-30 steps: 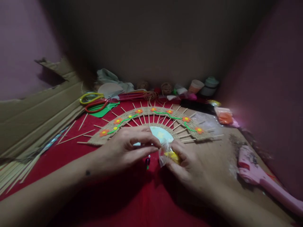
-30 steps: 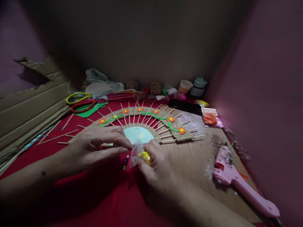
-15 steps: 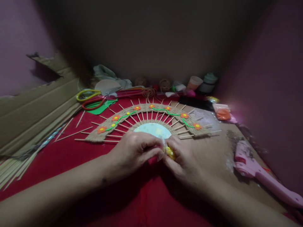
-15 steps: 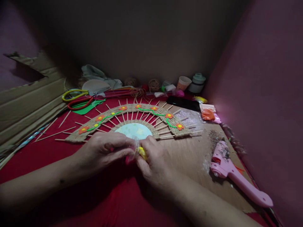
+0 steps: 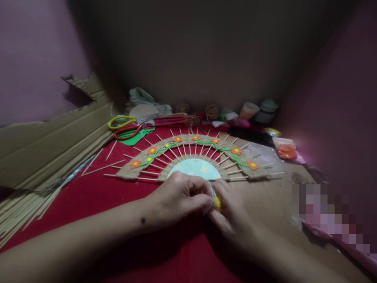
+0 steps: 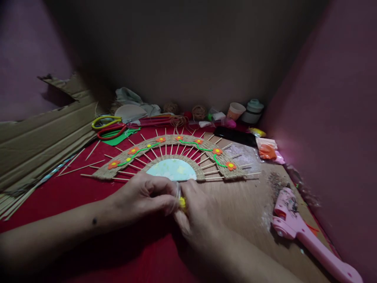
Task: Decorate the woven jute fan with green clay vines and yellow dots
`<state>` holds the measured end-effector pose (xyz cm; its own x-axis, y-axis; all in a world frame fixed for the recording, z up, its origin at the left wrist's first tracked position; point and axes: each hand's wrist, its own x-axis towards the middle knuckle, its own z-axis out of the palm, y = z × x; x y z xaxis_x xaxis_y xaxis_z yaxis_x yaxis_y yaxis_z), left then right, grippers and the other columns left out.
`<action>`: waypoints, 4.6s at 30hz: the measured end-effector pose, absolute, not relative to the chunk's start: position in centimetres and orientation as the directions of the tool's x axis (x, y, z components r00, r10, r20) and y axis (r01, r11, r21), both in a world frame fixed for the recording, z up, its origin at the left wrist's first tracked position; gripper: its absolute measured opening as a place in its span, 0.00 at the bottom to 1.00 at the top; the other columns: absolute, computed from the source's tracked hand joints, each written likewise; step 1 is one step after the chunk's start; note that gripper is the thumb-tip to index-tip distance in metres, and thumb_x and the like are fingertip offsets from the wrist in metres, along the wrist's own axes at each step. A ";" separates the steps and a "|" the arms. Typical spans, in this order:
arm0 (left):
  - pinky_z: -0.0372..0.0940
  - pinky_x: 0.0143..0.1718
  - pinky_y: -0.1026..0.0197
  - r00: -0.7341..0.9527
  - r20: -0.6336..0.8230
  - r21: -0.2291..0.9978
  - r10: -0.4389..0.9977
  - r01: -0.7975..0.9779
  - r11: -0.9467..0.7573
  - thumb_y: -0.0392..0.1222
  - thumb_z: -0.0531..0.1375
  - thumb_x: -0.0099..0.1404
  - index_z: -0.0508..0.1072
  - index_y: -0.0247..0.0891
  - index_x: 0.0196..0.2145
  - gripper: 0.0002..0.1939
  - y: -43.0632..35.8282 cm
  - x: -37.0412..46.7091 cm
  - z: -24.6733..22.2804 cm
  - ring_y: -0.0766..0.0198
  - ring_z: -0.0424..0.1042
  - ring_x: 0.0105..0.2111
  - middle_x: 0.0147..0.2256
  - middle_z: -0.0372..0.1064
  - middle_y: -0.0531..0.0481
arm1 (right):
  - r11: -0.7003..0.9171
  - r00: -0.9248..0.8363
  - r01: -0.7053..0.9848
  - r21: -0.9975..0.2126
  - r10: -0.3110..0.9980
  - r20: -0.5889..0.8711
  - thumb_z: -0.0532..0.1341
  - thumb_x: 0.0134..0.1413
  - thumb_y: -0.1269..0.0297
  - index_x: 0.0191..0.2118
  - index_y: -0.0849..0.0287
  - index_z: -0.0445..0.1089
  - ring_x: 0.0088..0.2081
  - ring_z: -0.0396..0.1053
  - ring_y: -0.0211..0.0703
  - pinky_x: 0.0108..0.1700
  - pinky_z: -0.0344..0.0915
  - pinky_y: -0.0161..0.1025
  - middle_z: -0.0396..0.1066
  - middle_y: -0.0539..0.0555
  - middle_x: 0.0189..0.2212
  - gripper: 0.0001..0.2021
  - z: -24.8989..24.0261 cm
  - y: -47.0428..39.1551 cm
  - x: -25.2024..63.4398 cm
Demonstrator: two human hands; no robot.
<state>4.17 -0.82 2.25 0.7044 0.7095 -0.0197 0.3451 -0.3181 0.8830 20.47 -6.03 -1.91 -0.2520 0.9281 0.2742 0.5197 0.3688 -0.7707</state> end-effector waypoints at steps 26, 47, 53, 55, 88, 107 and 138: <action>0.56 0.25 0.71 0.679 -0.134 0.908 0.722 0.375 -0.184 0.34 0.58 0.57 0.71 0.34 0.23 0.06 -0.7 4.1 1.7 0.72 0.59 0.23 0.20 0.63 0.57 | 0.431 -0.327 0.685 -0.588 0.902 0.281 0.51 0.58 0.70 0.38 0.59 0.63 0.33 0.65 0.44 0.35 0.63 0.41 0.67 0.57 0.34 0.05 -3.0 -5.7 20.4; 0.64 0.23 0.71 0.601 -0.265 0.889 0.754 -0.149 0.432 0.41 0.67 0.55 0.77 0.32 0.29 0.08 2.0 2.6 2.2 0.71 0.70 0.23 0.26 0.74 0.46 | 0.447 -0.292 0.480 -0.755 0.893 0.343 0.52 0.55 0.73 0.38 0.59 0.65 0.37 0.65 0.42 0.39 0.64 0.42 0.65 0.56 0.37 0.07 -2.8 -5.7 20.6; 0.64 0.21 0.69 0.618 -0.224 0.892 0.753 -0.181 0.414 0.36 0.68 0.51 0.76 0.31 0.24 0.06 1.8 2.6 2.3 0.69 0.69 0.20 0.23 0.73 0.46 | 0.451 -0.298 0.493 -0.744 0.891 0.342 0.53 0.54 0.73 0.35 0.58 0.64 0.36 0.64 0.42 0.38 0.63 0.40 0.65 0.55 0.35 0.05 -2.5 -5.7 20.6; 0.63 0.19 0.69 0.607 -0.188 0.897 0.772 -0.214 0.387 0.35 0.68 0.50 0.73 0.32 0.21 0.07 1.9 2.6 2.3 0.70 0.67 0.18 0.21 0.71 0.48 | 0.452 -0.293 0.482 -0.751 0.891 0.348 0.53 0.55 0.72 0.33 0.58 0.63 0.35 0.64 0.42 0.39 0.63 0.40 0.63 0.54 0.34 0.04 -2.5 -5.7 20.6; 0.64 0.10 0.72 0.692 -0.114 0.867 0.713 -0.282 0.412 0.38 0.68 0.54 0.73 0.31 0.26 0.09 2.8 1.9 1.9 0.66 0.71 0.17 0.24 0.75 0.46 | 0.459 -0.292 0.427 -0.779 0.886 0.361 0.53 0.57 0.72 0.35 0.59 0.65 0.35 0.63 0.40 0.37 0.61 0.39 0.64 0.53 0.33 0.05 -2.6 -5.8 20.5; 0.64 0.11 0.70 0.750 -0.218 0.869 0.624 -0.142 0.473 0.30 0.63 0.51 0.75 0.33 0.27 0.03 2.1 2.0 2.2 0.65 0.71 0.16 0.21 0.74 0.47 | 0.450 -0.256 0.445 -0.775 0.893 0.371 0.55 0.55 0.73 0.36 0.57 0.67 0.34 0.67 0.39 0.35 0.64 0.36 0.68 0.52 0.33 0.06 -2.5 -6.0 20.5; 0.71 0.20 0.66 0.818 -0.117 0.836 0.563 -0.224 0.501 0.34 0.61 0.61 0.75 0.30 0.35 0.05 2.5 1.8 2.0 0.64 0.75 0.24 0.28 0.75 0.45 | 0.423 -0.182 0.455 -0.783 0.905 0.384 0.55 0.55 0.72 0.35 0.59 0.68 0.32 0.65 0.39 0.34 0.62 0.38 0.66 0.52 0.30 0.06 -1.9 -5.9 20.6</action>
<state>1.83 2.48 2.00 0.8183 0.5627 -0.1172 -0.2244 0.5005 0.8361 20.59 -5.87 -1.94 -0.1816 0.9053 0.3839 0.4550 0.4234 -0.7834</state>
